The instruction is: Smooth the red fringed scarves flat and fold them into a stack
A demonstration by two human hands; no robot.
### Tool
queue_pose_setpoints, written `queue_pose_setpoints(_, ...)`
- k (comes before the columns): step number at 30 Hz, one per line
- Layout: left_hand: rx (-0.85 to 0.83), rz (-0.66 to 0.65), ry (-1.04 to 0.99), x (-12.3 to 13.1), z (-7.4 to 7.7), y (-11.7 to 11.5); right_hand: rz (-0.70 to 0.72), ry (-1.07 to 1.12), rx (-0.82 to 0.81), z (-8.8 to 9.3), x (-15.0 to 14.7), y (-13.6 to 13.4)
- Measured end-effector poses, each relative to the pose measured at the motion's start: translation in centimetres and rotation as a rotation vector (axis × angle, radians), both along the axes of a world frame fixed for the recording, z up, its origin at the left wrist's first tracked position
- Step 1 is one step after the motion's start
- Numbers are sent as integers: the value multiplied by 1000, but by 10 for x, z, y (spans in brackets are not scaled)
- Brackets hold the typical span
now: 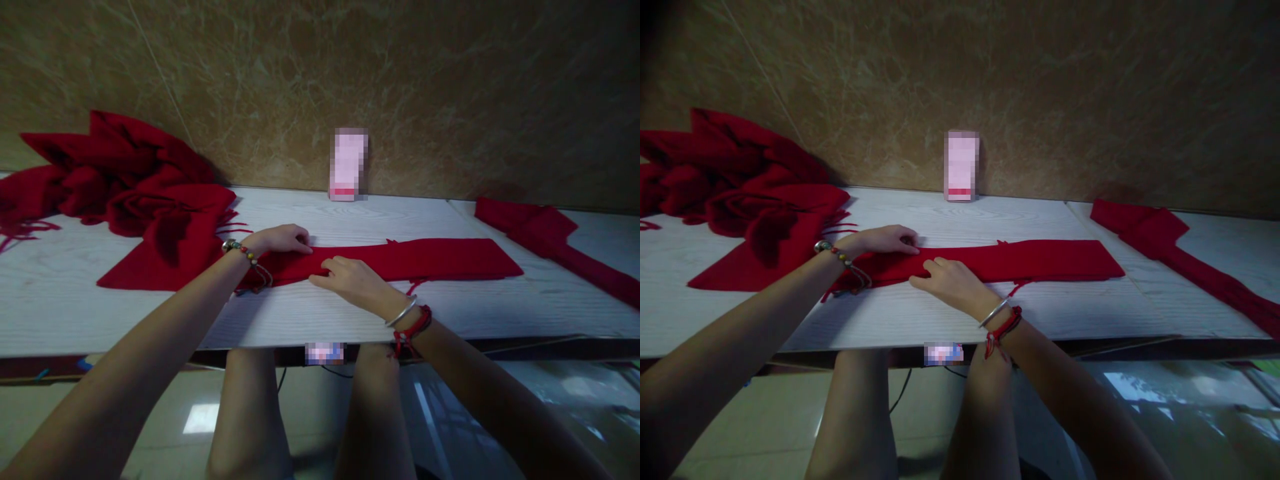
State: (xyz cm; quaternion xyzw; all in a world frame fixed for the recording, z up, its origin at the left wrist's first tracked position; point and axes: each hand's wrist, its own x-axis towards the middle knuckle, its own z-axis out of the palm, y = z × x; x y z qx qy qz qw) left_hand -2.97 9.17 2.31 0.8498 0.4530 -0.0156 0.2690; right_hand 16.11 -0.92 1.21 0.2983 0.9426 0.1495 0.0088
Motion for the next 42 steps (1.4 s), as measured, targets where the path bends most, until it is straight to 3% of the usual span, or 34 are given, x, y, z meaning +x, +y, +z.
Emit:
queue_pose_setpoints(7,-6,-11,-30,1,-2,-1,4,143,118,-14,-1,-1)
queue_pose_setpoints(15,19,28,-61,1,3,-2,55,259,292,-16,-12,-5)
queue_pose_setpoints(21,-13,31,-92,9,6,-3,-53,247,323,-15,-17,-9)
queue_pose_setpoints(31,-46,63,-208,17,4,1,-62,205,333,-11,-16,-14)
queue_pose_setpoints(36,-156,171,-536,26,27,0,-28,274,511,14,2,-8)
queue_pose_setpoints(39,-170,178,-716,50,55,0,-91,254,613,46,26,-5)
queue_pose_setpoints(42,-121,114,-854,91,88,5,-221,170,658,87,58,-7)
